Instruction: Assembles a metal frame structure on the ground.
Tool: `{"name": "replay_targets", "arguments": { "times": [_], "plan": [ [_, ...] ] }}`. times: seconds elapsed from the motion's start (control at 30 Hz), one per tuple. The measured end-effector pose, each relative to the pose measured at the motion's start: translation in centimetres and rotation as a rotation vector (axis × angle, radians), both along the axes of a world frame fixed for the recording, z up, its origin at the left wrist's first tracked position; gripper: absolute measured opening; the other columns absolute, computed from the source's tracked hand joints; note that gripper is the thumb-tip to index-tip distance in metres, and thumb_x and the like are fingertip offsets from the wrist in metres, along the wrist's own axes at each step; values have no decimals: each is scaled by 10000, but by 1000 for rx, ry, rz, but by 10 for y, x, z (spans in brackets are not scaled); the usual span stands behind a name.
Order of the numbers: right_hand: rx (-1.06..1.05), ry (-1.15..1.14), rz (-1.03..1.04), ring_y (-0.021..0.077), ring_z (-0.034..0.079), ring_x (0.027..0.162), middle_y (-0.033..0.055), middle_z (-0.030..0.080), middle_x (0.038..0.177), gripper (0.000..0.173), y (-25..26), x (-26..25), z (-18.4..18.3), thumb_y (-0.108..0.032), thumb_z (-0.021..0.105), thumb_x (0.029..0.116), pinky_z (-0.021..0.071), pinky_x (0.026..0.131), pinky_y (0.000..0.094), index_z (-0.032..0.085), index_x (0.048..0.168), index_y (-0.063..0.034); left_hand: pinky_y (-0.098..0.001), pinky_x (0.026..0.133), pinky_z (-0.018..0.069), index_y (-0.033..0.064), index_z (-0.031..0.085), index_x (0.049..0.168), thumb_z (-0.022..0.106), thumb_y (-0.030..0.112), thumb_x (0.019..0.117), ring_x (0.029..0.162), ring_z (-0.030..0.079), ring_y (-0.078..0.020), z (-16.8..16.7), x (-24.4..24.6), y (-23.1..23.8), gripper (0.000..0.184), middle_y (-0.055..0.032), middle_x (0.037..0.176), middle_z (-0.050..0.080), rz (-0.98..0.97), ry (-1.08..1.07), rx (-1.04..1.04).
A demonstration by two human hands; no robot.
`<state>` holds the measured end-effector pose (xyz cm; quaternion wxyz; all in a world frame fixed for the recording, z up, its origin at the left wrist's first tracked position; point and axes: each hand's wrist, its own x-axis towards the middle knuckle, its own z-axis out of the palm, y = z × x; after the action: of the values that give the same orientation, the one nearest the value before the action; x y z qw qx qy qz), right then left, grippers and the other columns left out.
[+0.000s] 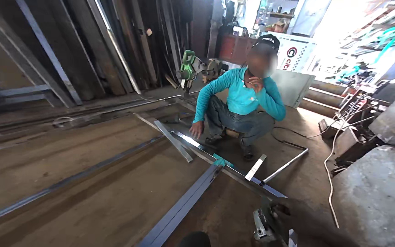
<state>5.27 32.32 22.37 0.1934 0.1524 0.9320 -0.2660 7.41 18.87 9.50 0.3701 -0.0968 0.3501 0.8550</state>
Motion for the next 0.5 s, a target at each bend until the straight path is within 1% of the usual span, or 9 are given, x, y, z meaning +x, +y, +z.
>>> {"name": "replay_targets", "arguments": {
  "times": [0.07,0.13,0.17,0.23,0.3,0.37,0.43,0.47,0.5],
  "plan": [
    [-52,31,21,249,666,1058,161,672,1205,345,3,4,2,-98,616,999,533,971,423,633,1340,-48,-365,714,619,-85,541,1157,677,-130,738,778,706,-170,-14,-1,5,442,-119,901,703,-7,62,26],
    [-148,84,-27,201,663,1052,140,668,1192,271,6,7,3,-40,639,969,547,950,368,673,1237,-18,-370,711,622,-92,544,1140,671,-135,712,780,710,-180,-14,-1,5,448,-128,902,705,1,73,50],
    [-178,113,-60,184,669,1016,130,676,1165,245,7,8,3,-52,645,970,556,919,354,677,1209,-10,-360,704,623,-89,543,1128,660,-157,722,772,711,-176,-8,0,4,428,-123,890,705,3,63,47],
    [-182,129,-110,192,681,963,133,678,1146,260,6,7,5,-156,630,1014,568,878,371,652,1227,-9,-339,674,615,-80,547,1100,632,-201,741,738,703,-172,4,0,1,389,-120,851,699,16,36,16],
    [-122,87,-126,223,678,939,148,677,1124,362,4,7,6,-270,581,1056,568,863,411,615,1318,-22,-345,653,615,-69,545,1099,631,-190,742,716,701,-177,-2,2,4,387,-119,835,696,25,34,18],
    [-65,28,-85,248,680,957,155,688,1112,390,3,8,5,-299,544,1073,556,903,447,602,1358,-40,-380,644,619,-68,548,1113,637,-160,726,713,708,-205,-17,4,9,408,-143,840,704,30,24,50],
    [-38,11,-7,254,669,1035,155,686,1173,349,6,8,4,-228,555,1061,525,963,452,619,1358,-58,-385,648,620,-65,553,1114,647,-139,716,719,711,-207,-23,5,12,416,-147,845,706,21,39,64],
    [-45,14,23,242,655,1095,151,671,1228,327,8,8,6,-156,568,1041,509,1000,433,632,1348,-61,-383,651,619,-65,557,1111,653,-125,695,721,710,-204,-24,5,12,431,-145,848,707,17,52,62],
    [-74,41,34,223,642,1123,143,661,1250,300,9,9,7,-85,584,1012,506,1013,406,660,1300,-52,-382,653,620,-67,563,1103,667,-121,683,721,711,-202,-24,4,12,436,-144,846,709,16,60,55]
  ]
}}
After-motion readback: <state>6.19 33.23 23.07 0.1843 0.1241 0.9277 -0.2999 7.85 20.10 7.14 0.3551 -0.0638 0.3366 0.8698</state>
